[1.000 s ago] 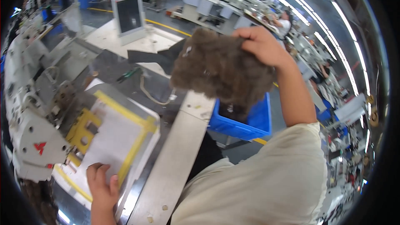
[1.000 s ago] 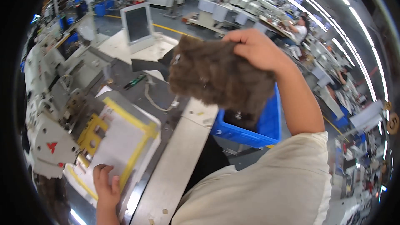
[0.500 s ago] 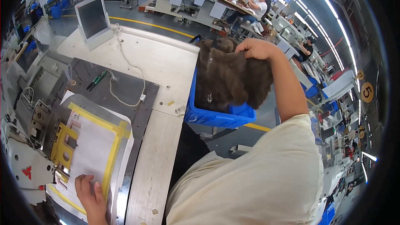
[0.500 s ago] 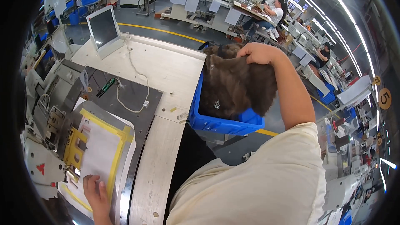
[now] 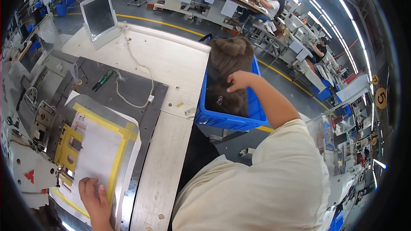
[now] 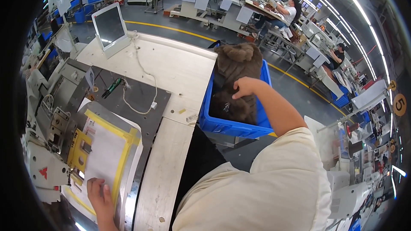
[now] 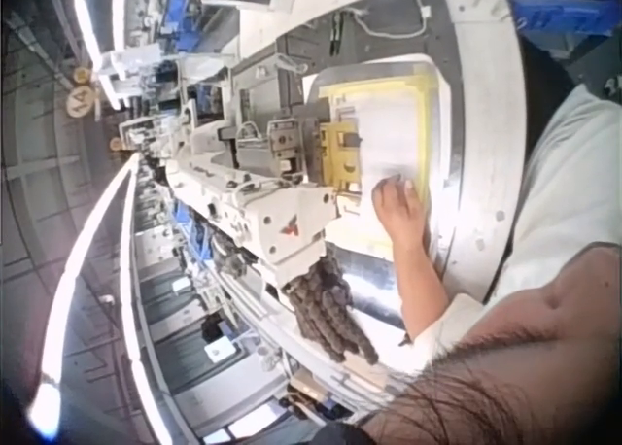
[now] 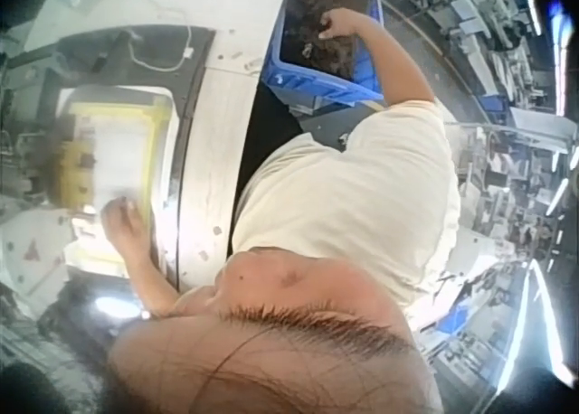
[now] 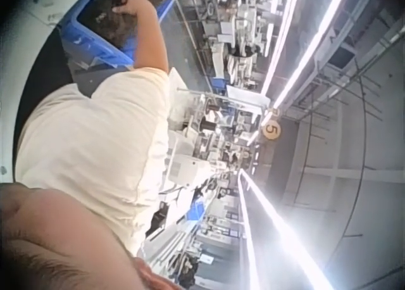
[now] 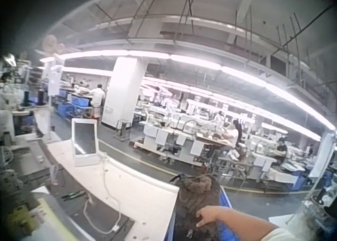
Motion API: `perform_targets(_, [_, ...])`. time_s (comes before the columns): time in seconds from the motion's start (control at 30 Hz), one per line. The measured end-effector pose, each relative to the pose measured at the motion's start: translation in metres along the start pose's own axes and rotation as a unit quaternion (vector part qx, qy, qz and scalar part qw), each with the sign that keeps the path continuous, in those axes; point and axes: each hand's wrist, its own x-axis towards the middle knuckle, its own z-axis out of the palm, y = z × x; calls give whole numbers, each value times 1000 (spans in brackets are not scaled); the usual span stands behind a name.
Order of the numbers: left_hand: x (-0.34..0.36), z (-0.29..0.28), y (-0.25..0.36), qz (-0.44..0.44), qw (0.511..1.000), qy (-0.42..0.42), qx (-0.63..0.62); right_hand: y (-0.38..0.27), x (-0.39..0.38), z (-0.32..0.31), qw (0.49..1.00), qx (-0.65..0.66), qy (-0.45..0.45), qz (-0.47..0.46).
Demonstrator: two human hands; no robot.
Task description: The recorder uses an industrial sewing machine to stitch together pieces of fur.
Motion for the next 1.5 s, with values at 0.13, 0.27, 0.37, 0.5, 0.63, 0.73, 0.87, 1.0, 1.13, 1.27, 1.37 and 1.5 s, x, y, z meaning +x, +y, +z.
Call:
perform_targets(0.13, [-1, 0, 0, 4, 1000, -4, 2, 9, 19, 53, 996, -49, 80, 4])
perform_targets(0.27, [-5, 2, 2, 3, 1000, -3, 5, -2, 29, 98, 998, -34, 43, 9])
perform_targets(0.37, [-1, 6, 3, 3, 1000, -8, 13, -3, 37, 142, 997, -20, 43, 60])
perform_targets(0.5, [3, 4, 4, 5, 1000, -4, 25, -3, 50, 153, 995, 5, 70, 75])
perform_targets(0.63, [4, 1, 0, 11, 999, 14, 36, -10, 72, 144, 995, -1, 66, 80])
perform_targets(0.73, [5, -1, 0, 4, 998, 20, 53, -41, 59, 110, 986, -62, 22, 156])
perform_targets(0.87, [13, 11, -2, 49, 995, 67, 54, -119, 8, 24, 988, -114, 22, 102])
perform_targets(1.0, [17, 16, 7, 66, 993, 75, 69, -188, -25, -37, 987, -40, 132, -87])
perform_targets(1.13, [-3, 5, 17, 25, 991, 25, 132, -287, -30, -49, 920, 153, 188, -309])
perform_targets(1.27, [-51, -74, 25, -45, 937, -179, 298, -381, -44, -46, 853, 144, 114, -489])
perform_targets(1.37, [-103, -144, 31, -254, 882, -186, 350, -412, -46, -46, 821, 138, 53, -551])
perform_targets(1.5, [-225, -220, 72, -467, 783, 0, 411, -429, -25, -19, 785, 212, 81, -576])
